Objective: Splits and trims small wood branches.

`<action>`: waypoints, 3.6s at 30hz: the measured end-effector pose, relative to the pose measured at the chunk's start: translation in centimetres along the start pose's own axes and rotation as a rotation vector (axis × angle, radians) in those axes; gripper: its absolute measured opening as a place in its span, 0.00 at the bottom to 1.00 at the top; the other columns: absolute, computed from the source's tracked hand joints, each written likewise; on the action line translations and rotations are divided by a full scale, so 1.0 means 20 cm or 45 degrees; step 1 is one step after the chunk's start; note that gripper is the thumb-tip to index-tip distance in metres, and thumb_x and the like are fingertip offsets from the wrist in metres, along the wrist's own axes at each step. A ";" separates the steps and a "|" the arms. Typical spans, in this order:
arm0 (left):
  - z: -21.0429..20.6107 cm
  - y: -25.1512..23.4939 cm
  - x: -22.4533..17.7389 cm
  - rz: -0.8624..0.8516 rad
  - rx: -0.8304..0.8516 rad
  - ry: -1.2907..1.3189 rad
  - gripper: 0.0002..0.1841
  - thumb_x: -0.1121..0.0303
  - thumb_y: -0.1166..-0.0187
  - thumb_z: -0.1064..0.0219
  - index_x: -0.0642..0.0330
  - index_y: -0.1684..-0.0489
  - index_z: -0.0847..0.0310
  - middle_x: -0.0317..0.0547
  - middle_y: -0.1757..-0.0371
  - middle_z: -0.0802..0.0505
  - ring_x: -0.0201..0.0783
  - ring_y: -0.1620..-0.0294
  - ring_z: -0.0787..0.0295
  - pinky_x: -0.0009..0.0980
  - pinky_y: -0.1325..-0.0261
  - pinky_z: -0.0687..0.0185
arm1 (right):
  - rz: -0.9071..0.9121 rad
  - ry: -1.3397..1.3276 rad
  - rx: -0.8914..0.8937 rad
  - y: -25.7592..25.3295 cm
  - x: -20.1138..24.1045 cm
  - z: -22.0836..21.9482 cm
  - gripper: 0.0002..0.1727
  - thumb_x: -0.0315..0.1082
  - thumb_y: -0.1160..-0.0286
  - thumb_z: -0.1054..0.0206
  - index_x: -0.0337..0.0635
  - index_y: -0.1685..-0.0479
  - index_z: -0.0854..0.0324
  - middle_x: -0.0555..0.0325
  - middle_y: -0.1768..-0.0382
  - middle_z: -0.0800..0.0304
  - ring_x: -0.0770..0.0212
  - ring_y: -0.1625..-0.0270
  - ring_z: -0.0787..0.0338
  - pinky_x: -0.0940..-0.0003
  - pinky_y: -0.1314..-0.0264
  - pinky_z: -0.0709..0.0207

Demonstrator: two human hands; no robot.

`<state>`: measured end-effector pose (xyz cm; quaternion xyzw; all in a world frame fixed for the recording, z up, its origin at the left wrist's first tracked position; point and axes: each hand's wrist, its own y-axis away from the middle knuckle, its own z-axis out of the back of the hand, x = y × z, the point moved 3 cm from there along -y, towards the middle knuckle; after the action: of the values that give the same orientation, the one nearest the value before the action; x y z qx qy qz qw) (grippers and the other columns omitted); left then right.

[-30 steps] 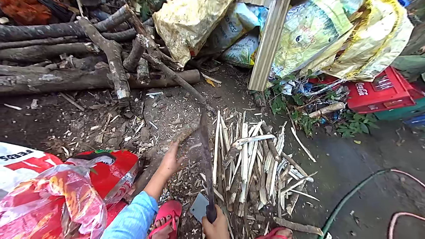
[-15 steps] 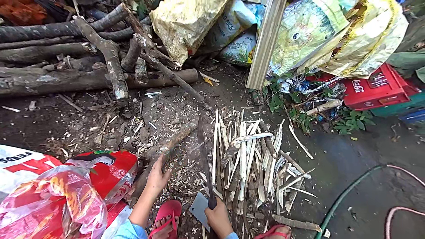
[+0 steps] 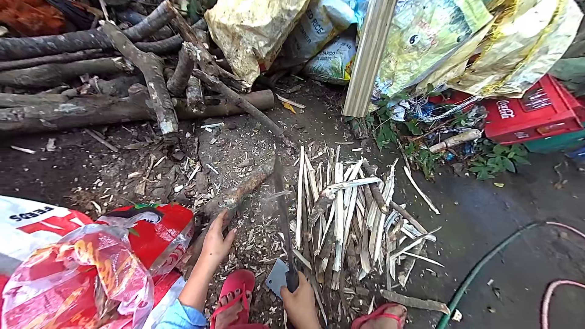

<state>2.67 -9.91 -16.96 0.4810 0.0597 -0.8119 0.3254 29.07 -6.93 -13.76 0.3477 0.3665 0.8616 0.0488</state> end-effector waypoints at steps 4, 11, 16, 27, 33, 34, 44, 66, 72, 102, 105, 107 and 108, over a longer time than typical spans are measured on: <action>-0.04 0.00 0.03 0.059 0.057 0.015 0.35 0.73 0.19 0.32 0.72 0.12 0.42 0.69 0.23 0.20 0.59 0.24 0.19 0.48 0.21 0.24 | -0.167 0.222 0.092 -0.06 -0.09 -0.08 0.26 0.31 0.30 0.28 0.30 0.33 0.22 0.35 0.51 0.09 0.40 0.46 0.08 0.40 0.38 0.19; -0.15 -0.01 -0.09 0.036 0.269 0.097 0.40 0.71 0.21 0.28 0.67 0.09 0.46 0.67 0.19 0.24 0.58 0.23 0.20 0.48 0.23 0.22 | -0.094 0.114 0.089 -0.08 -0.04 -0.03 0.24 0.30 0.33 0.28 0.32 0.36 0.21 0.39 0.58 0.10 0.44 0.57 0.08 0.44 0.49 0.17; -0.12 -0.01 -0.05 0.058 0.203 0.127 0.37 0.72 0.19 0.31 0.70 0.10 0.45 0.67 0.21 0.21 0.56 0.26 0.16 0.46 0.25 0.20 | -0.014 0.035 -0.059 0.00 -0.09 -0.04 0.26 0.30 0.31 0.26 0.26 0.34 0.22 0.37 0.62 0.11 0.44 0.60 0.10 0.44 0.50 0.17; -0.14 -0.02 -0.08 0.091 0.224 0.154 0.36 0.72 0.19 0.31 0.68 0.11 0.44 0.67 0.22 0.21 0.54 0.29 0.14 0.44 0.29 0.16 | -0.166 -0.036 0.076 -0.03 -0.14 -0.04 0.22 0.28 0.32 0.27 0.29 0.38 0.22 0.41 0.64 0.12 0.49 0.66 0.11 0.49 0.56 0.16; -0.24 -0.07 -0.17 0.023 0.360 0.108 0.43 0.67 0.24 0.23 0.67 0.10 0.45 0.66 0.20 0.22 0.56 0.26 0.17 0.46 0.25 0.19 | -0.265 0.325 0.181 -0.17 -0.10 -0.08 0.27 0.34 0.28 0.28 0.34 0.29 0.24 0.37 0.43 0.10 0.41 0.37 0.10 0.40 0.33 0.20; -0.25 -0.09 -0.21 -0.004 0.384 0.071 0.45 0.65 0.25 0.22 0.66 0.09 0.45 0.65 0.18 0.24 0.56 0.25 0.19 0.46 0.24 0.21 | -0.264 0.310 0.187 -0.18 -0.08 -0.09 0.28 0.34 0.28 0.28 0.34 0.29 0.24 0.37 0.43 0.10 0.41 0.37 0.10 0.40 0.33 0.20; -0.12 -0.19 -0.31 -0.159 -0.008 0.232 0.37 0.68 0.20 0.30 0.71 0.12 0.42 0.70 0.19 0.25 0.56 0.28 0.16 0.46 0.28 0.18 | 0.038 -0.084 -0.062 -0.08 -0.10 -0.07 0.26 0.30 0.33 0.26 0.26 0.35 0.22 0.38 0.63 0.11 0.47 0.62 0.11 0.46 0.52 0.18; -0.37 -0.36 -0.44 -0.274 0.481 -0.208 0.21 0.66 0.10 0.40 0.66 0.22 0.23 0.62 0.26 0.14 0.54 0.25 0.17 0.47 0.17 0.29 | -0.228 0.280 0.162 -0.25 -0.42 -0.32 0.29 0.36 0.24 0.28 0.33 0.25 0.25 0.35 0.44 0.09 0.39 0.37 0.09 0.40 0.31 0.20; -0.39 -0.25 -0.39 -0.542 0.638 -0.026 0.19 0.82 0.19 0.47 0.76 0.35 0.18 0.68 0.33 0.12 0.57 0.28 0.16 0.46 0.20 0.27 | -0.202 0.189 0.204 -0.25 -0.43 -0.30 0.28 0.34 0.27 0.27 0.31 0.29 0.24 0.34 0.47 0.09 0.40 0.41 0.09 0.42 0.33 0.20; -0.17 -0.34 -0.06 -0.250 0.153 0.047 0.14 0.79 0.16 0.39 0.76 0.37 0.18 0.68 0.35 0.13 0.52 0.36 0.12 0.41 0.28 0.20 | -0.159 -0.217 0.133 -0.14 -0.28 -0.14 0.23 0.23 0.38 0.28 0.30 0.40 0.23 0.48 0.71 0.15 0.58 0.77 0.15 0.58 0.69 0.16; -0.16 -0.34 -0.04 -0.169 0.163 0.086 0.17 0.79 0.17 0.38 0.74 0.31 0.21 0.65 0.38 0.10 0.48 0.41 0.09 0.39 0.32 0.17 | -0.101 -0.128 0.148 -0.12 -0.26 -0.13 0.23 0.25 0.37 0.27 0.30 0.41 0.21 0.46 0.69 0.14 0.55 0.74 0.13 0.55 0.64 0.16; -0.13 -0.30 -0.04 -0.127 0.134 0.086 0.19 0.77 0.18 0.36 0.73 0.30 0.22 0.64 0.39 0.09 0.47 0.43 0.08 0.39 0.34 0.15 | -0.075 -0.070 0.168 -0.10 -0.25 -0.13 0.22 0.27 0.36 0.27 0.30 0.41 0.21 0.45 0.68 0.13 0.54 0.71 0.12 0.53 0.61 0.16; -0.11 -0.28 -0.04 -0.116 0.107 0.064 0.18 0.76 0.17 0.36 0.73 0.31 0.21 0.64 0.38 0.10 0.48 0.42 0.08 0.40 0.33 0.16 | -0.077 -0.054 0.184 -0.10 -0.25 -0.14 0.22 0.27 0.36 0.26 0.30 0.41 0.21 0.44 0.67 0.13 0.52 0.70 0.12 0.52 0.59 0.16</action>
<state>1.29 -4.15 -18.71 0.5112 0.0554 -0.8154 0.2661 30.79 -8.92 -19.24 0.3573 0.4370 0.8235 0.0575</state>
